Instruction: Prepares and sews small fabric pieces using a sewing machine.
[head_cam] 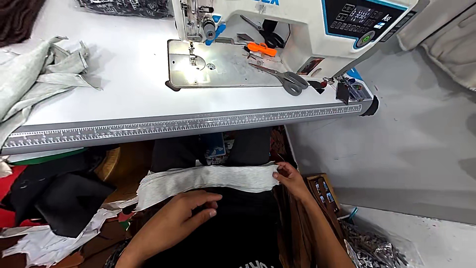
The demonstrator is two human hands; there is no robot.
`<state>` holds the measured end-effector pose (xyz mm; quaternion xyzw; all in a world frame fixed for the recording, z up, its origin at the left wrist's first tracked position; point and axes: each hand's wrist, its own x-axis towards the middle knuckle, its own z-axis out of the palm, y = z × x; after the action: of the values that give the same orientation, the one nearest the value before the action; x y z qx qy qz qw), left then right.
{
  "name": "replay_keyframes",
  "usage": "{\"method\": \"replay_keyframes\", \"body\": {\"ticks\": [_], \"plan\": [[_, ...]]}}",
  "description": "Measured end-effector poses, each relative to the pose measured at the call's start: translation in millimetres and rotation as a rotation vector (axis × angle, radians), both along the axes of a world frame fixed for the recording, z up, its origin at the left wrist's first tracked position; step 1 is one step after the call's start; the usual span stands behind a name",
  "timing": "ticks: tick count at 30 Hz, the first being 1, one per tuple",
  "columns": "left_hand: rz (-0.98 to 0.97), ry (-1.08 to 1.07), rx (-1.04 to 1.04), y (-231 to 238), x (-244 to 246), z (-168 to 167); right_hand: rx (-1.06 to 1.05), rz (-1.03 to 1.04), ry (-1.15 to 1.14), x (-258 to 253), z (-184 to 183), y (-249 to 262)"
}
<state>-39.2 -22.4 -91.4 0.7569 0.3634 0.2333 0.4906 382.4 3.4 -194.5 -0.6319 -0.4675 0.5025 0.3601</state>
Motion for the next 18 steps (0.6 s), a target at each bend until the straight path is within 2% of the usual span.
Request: {"method": "replay_keyframes", "body": {"ticks": [2, 4, 8, 10, 12, 14, 15, 18], "plan": [[0.006, 0.014, 0.014, -2, 0, 0, -0.16, -0.171, 0.234, -6, -5, -4], [0.013, 0.017, 0.021, -3, -1, 0, -0.273, -0.254, 0.426, -8, -7, -7], [0.016, 0.019, 0.047, -5, -4, -1, -0.273, -0.334, 0.423, -13, 4, -7], [0.018, 0.016, 0.05, -6, -3, -2, -0.222, -0.29, 0.225, -12, 13, -8], [0.015, 0.009, 0.043, -7, 0, -3, -0.125, -0.14, -0.149, -8, 24, -12], [0.001, -0.001, 0.029, -8, 7, -4, 0.072, -0.027, -0.563, -8, 34, -19], [-0.02, -0.014, 0.012, -8, 12, -6, 0.176, -0.003, -0.677, -9, 43, -23], [-0.126, -0.082, -0.071, -9, 30, -11, 0.383, -0.095, -0.693, -17, 68, -24]]}}
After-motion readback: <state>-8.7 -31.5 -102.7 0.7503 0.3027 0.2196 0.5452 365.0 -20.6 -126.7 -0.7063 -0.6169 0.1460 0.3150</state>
